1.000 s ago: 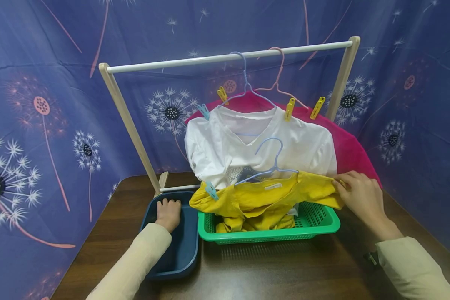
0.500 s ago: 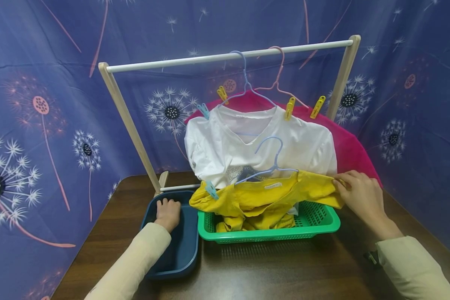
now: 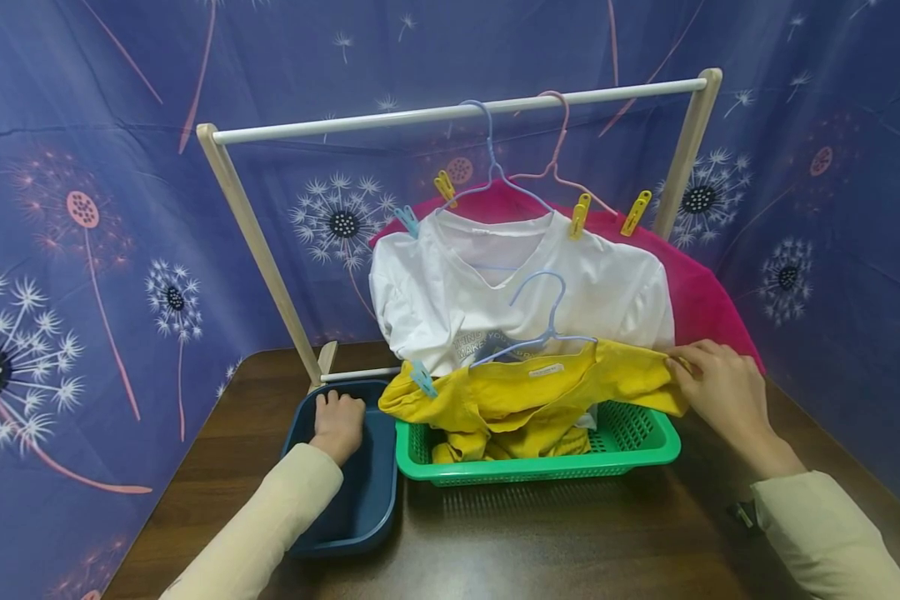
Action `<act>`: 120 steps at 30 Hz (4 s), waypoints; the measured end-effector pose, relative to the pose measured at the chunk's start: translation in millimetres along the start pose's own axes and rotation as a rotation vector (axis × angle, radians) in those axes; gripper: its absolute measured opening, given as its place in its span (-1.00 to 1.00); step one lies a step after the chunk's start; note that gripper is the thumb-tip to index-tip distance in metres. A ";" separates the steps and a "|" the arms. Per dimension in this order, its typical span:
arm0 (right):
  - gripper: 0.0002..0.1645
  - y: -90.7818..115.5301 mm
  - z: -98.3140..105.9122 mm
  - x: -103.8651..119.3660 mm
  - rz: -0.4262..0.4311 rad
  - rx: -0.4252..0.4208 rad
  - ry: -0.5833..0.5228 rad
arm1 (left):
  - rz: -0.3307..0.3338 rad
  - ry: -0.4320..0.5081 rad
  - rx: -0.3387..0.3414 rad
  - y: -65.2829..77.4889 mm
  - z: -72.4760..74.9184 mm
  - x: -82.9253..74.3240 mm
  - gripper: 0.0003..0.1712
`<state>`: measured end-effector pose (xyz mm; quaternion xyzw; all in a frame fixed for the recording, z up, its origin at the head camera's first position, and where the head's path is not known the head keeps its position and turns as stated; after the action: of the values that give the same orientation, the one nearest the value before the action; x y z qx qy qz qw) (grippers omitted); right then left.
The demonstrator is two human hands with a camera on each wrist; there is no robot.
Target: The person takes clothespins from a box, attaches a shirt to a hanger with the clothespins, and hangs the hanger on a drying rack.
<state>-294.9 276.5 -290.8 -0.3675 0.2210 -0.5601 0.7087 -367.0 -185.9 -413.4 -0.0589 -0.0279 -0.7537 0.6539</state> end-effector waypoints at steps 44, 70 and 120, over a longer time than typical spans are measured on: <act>-0.75 0.7 -1.6 -1.0 -0.014 0.009 -0.001 | -0.139 0.178 -0.560 26.6 142.6 -24.0 -0.76; -0.75 0.6 -1.4 0.2 -0.004 0.003 -0.002 | -0.329 0.242 -0.690 48.3 192.7 -87.5 -0.67; -0.78 2.4 -4.0 -6.1 -0.022 -0.003 -0.036 | -0.680 0.206 -0.671 62.1 207.1 -256.3 -0.75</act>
<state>-297.9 281.5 -295.8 -0.3810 0.2049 -0.5607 0.7060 -259.5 81.7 -242.4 -0.1790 0.2636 -0.8940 0.3151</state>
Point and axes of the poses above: each hand's wrist, its own y-axis away from the middle knuckle, its own z-axis out of the back of the hand, x = y × z, the point moved 9 cm from there along -y, towards the middle knuckle, and after that the axes turned 2 degrees about y, right-handed, at the moved point
